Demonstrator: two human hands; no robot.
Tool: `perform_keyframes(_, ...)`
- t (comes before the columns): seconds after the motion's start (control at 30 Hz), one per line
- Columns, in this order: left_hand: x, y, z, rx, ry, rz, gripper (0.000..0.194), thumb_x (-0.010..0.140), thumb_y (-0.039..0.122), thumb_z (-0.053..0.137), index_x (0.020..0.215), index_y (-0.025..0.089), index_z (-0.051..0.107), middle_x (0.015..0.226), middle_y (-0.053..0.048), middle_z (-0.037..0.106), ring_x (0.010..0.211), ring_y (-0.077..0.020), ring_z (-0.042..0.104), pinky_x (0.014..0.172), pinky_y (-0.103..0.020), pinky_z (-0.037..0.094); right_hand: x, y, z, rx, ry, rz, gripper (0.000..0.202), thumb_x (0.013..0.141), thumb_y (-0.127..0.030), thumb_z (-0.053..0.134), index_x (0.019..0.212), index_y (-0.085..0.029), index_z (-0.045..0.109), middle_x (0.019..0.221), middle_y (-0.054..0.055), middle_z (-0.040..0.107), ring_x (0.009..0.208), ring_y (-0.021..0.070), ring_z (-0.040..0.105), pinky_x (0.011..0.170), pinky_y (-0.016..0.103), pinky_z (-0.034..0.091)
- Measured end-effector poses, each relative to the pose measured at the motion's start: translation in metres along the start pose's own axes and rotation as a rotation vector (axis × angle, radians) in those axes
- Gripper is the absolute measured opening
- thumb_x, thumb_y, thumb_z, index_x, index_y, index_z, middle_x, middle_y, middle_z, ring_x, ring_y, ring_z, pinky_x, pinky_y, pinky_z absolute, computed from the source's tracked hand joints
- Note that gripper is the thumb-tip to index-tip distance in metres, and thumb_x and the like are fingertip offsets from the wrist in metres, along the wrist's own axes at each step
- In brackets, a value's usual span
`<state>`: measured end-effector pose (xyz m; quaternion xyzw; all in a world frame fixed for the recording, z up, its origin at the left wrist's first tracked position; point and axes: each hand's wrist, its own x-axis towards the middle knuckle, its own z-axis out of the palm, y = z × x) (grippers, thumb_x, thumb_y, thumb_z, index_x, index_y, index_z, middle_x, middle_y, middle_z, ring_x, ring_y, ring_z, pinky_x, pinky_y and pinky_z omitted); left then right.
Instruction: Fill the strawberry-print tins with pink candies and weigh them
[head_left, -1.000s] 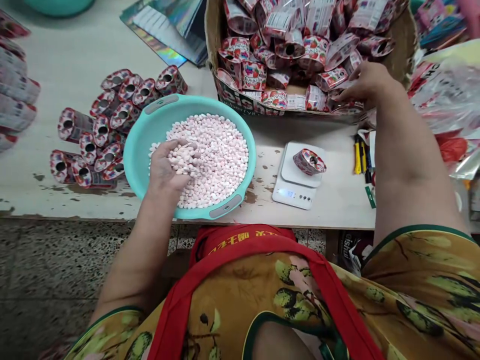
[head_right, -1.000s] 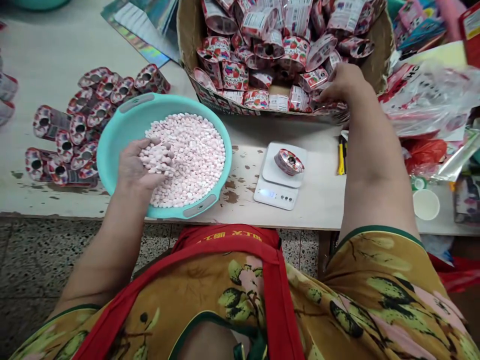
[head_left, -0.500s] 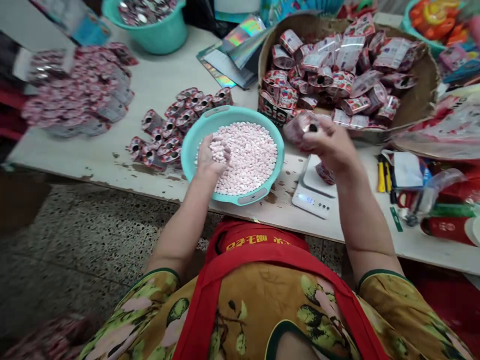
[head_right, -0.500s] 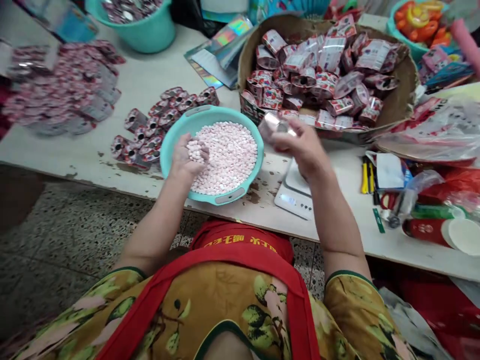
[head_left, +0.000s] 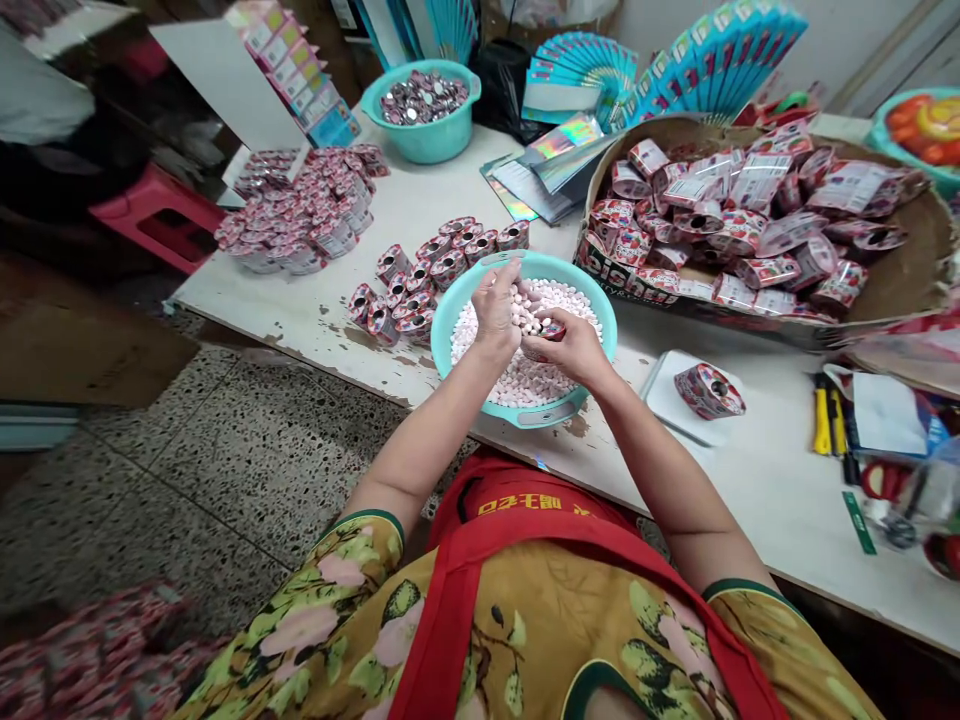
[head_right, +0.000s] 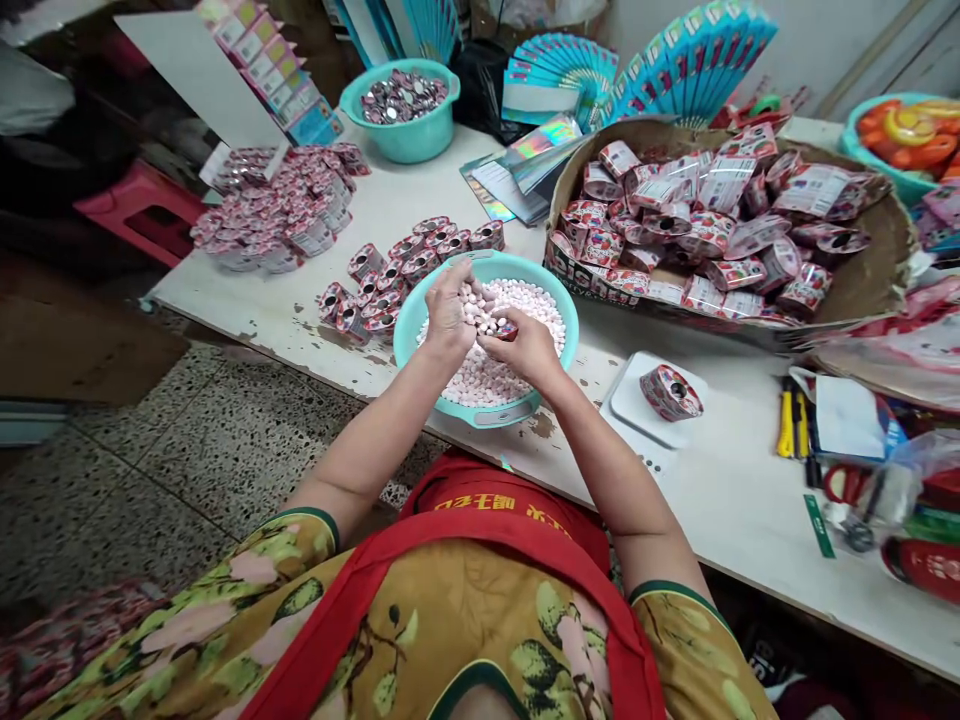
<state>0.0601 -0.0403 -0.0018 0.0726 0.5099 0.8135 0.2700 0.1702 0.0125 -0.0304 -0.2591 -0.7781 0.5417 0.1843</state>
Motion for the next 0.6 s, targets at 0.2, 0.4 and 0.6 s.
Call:
perform_keyframes(0.2,0.006,-0.004,0.002,0.063,-0.021,-0.013,0.049,0.080,0.058,0.078,0.070,0.022,0.047,0.060,0.005,0.048,0.052,-0.0097,0.052,0.049,-0.022,0.040,-0.003,-0.008,-0.001,-0.216,0.034,0.012,0.037,0.074,-0.038,0.076,0.107,-0.021,0.075,0.077,0.000,0.071,0.072,0.0196,0.064,0.068,0.029,0.047)
perform_keyframes(0.4,0.005,-0.005,0.005,0.060,-0.089,-0.043,0.053,0.079,0.061,0.080,0.067,0.021,0.047,0.055,0.006,0.046,0.049,-0.0085,0.048,0.050,-0.021,0.042,-0.003,-0.010,-0.005,-0.190,0.036,0.050,0.042,0.072,-0.035,0.079,0.110,-0.020,0.074,0.079,0.000,0.073,0.073,0.0190,0.065,0.066,0.027,0.046)
perform_keyframes(0.6,0.007,-0.006,0.002,0.059,-0.153,-0.068,0.054,0.078,0.061,0.081,0.065,0.020,0.049,0.054,0.005,0.047,0.047,-0.0084,0.048,0.051,-0.022,0.044,-0.003,-0.006,-0.011,-0.180,0.042,0.058,0.042,0.073,-0.041,0.080,0.107,-0.016,0.075,0.070,0.000,0.069,0.065,0.0180,0.062,0.062,0.027,0.043)
